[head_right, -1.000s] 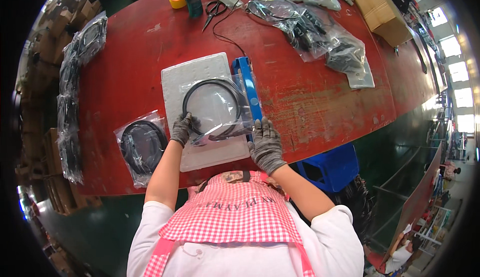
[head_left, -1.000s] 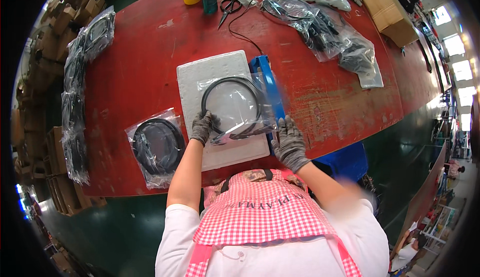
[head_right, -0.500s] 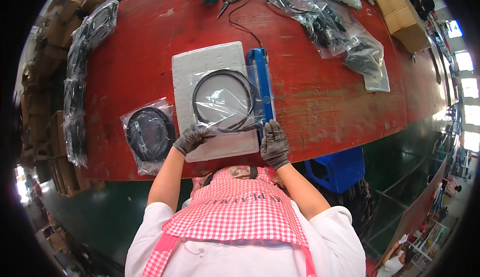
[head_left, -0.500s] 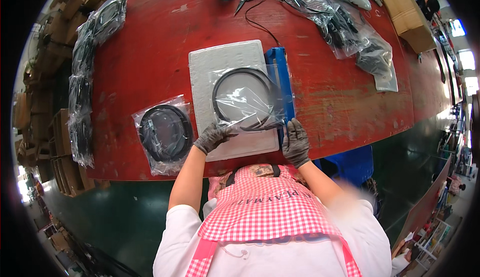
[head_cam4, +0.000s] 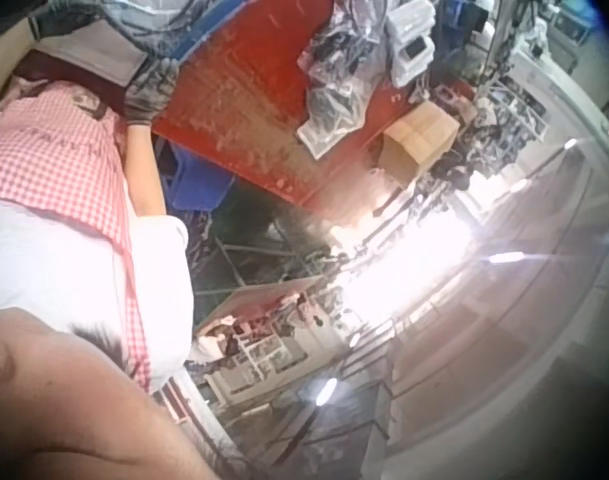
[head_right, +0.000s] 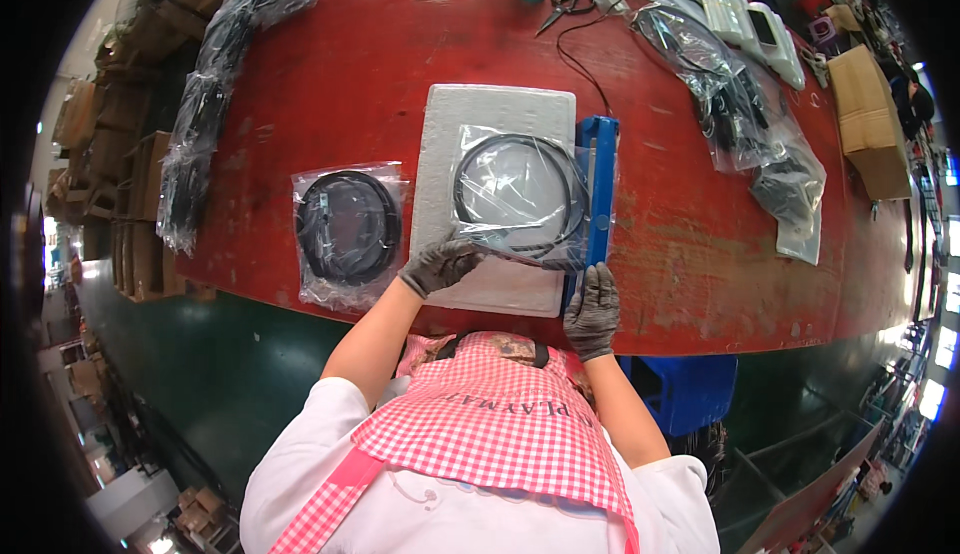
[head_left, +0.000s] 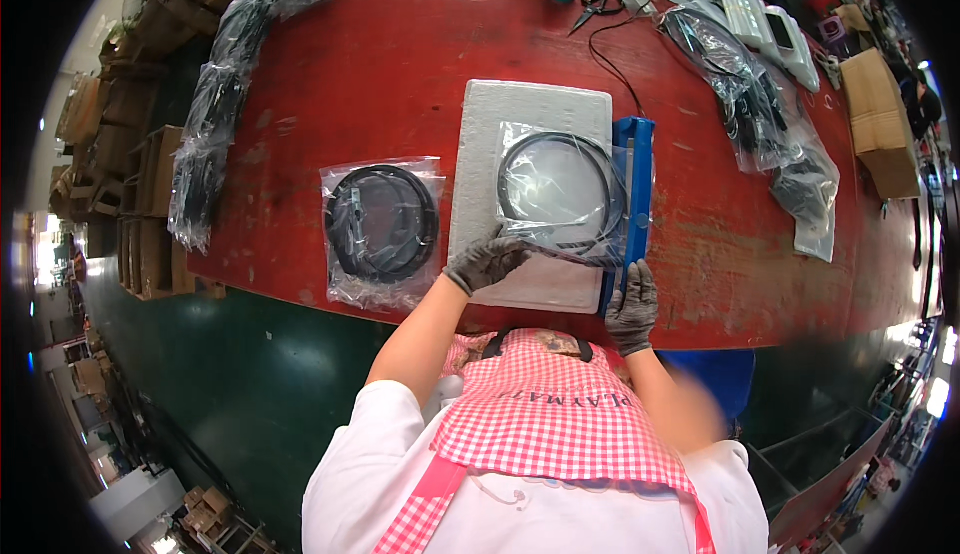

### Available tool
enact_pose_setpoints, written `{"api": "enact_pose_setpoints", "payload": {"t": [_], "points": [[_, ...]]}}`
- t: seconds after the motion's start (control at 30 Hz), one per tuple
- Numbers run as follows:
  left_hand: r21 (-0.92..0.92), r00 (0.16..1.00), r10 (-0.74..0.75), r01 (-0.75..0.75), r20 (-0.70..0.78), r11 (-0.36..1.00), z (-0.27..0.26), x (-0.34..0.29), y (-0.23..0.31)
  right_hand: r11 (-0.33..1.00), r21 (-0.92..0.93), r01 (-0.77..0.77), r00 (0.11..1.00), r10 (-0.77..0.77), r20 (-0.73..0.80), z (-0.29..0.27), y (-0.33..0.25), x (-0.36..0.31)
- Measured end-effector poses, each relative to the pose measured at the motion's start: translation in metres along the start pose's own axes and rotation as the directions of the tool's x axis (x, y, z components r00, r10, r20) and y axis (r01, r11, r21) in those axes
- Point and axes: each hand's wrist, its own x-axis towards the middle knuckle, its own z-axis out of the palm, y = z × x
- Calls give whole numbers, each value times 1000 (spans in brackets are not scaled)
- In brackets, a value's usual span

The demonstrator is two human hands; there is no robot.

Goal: Packaging and sealing black cables into plastic bags using a heat sealer on a fabrication floor.

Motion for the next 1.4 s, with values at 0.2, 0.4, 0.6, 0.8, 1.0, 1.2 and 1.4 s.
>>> {"api": "enact_pose_setpoints", "payload": {"t": [0.2,0.4,0.6,0.8,1.0,1.2,1.4], "points": [[46,995,53,-58,87,997,-16,17,-4,1000,-17,8,1000,-8,10,0,0,3],[171,975,217,-208,-37,963,14,34,2,1000,-8,-4,1000,4,12,0,4,0],[381,997,-51,72,-66,922,17,35,34,1000,-4,-13,1000,13,7,-3,1,3],[441,994,79,-106,80,891,31,17,38,957,203,-208,973,180,148,-41,-16,25],[197,917,374,-395,138,897,2,-66,44,188,869,-457,805,503,315,-93,11,61],[-113,728,651,-681,-217,724,-80,-129,45,223,825,-519,769,543,337,-76,36,62],[-47,553,445,-662,-705,748,-154,-86,27,216,756,-618,691,607,392,-60,56,66]]}}
